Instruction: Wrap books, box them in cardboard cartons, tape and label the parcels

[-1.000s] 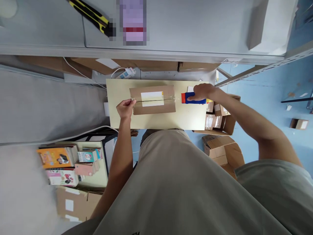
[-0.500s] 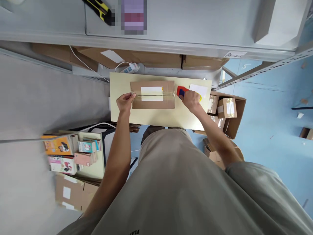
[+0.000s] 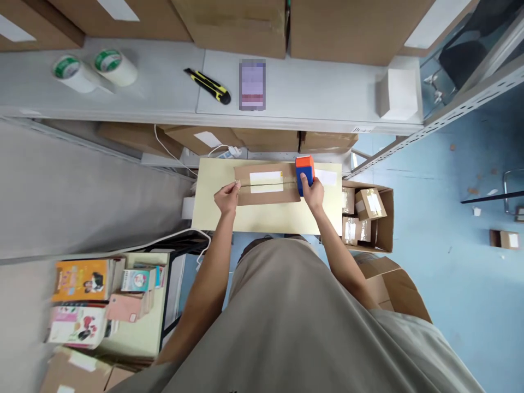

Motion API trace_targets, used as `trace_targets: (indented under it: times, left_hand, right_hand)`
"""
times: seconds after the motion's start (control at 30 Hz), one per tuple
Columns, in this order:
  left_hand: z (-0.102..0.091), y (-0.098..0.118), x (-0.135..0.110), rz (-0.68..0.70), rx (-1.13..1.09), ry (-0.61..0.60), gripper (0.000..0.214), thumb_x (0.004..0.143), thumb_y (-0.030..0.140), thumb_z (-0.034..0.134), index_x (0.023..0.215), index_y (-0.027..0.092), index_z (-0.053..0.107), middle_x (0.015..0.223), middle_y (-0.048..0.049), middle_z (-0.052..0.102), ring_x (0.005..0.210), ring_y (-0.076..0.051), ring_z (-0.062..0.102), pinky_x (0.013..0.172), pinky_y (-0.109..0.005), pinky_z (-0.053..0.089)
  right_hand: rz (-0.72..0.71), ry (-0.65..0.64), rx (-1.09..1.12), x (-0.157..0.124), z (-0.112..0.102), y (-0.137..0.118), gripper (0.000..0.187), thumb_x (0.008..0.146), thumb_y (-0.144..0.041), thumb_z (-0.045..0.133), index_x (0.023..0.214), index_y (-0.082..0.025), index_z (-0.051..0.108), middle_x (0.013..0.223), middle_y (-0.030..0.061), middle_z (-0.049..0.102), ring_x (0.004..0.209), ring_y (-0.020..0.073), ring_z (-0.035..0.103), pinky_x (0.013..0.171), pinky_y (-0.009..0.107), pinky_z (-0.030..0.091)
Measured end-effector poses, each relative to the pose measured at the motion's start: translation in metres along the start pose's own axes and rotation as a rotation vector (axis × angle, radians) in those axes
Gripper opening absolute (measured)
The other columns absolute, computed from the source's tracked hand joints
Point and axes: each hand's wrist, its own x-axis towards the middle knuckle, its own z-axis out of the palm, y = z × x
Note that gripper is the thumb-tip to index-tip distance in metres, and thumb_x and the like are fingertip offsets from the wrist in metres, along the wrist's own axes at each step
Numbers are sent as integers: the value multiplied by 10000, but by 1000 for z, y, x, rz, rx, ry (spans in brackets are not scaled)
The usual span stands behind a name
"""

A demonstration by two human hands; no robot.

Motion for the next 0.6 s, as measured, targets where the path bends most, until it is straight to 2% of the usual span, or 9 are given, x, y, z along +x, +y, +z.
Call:
trace_targets:
  times: [0.1,0.2,0.3,0.43,0.53,0.6]
  left_hand:
    - [-18,-10,-15,68,-84,-11,302,837,420,891,1022,181,898,1125,-123,901,1132,-283,851,1067,-398,680]
    - [-41,-37,-31,89,-111,-67,365,833,464,876,1069,188,907,1195,-150,894,1172,-304,847,1125,-424,660]
    - [-63,-74,-50,24,-81,-90,399,816,517,866,1049,196,904,1152,-163,894,1121,-329,850,1111,-466,659]
    - [-83,-118,-74,-56,-40,-118,456,813,600,841,1057,219,901,1034,-127,893,1010,-330,850,1018,-482,681]
    - [-90,-132,-73,-77,-48,-159,497,834,599,811,1125,206,899,1026,-109,895,1038,-327,850,1006,-476,691]
    - [-92,-131,-61,-93,-85,-193,482,840,520,813,1184,191,887,1133,-125,902,1143,-329,847,1065,-476,679]
  right_hand:
    - [-50,64,195,-23,-4,15,651,1079,-893,459,958,-270,607,987,148,829,923,310,764,809,375,589]
    - [-20,103,281,-54,6,37,683,1033,-935,467,938,-269,587,949,122,801,874,281,725,803,378,586]
    - [54,105,275,-88,26,62,694,994,-962,492,893,-279,558,885,100,762,848,277,703,784,384,575]
    - [110,109,243,-126,50,89,708,989,-976,438,887,-283,537,882,103,745,851,283,711,774,392,569]
    - [92,149,228,-139,67,90,724,978,-992,390,903,-285,525,884,91,732,850,267,694,790,387,568]
    - [70,155,230,-140,81,80,735,975,-1001,352,907,-288,516,871,81,721,842,252,675,786,374,562]
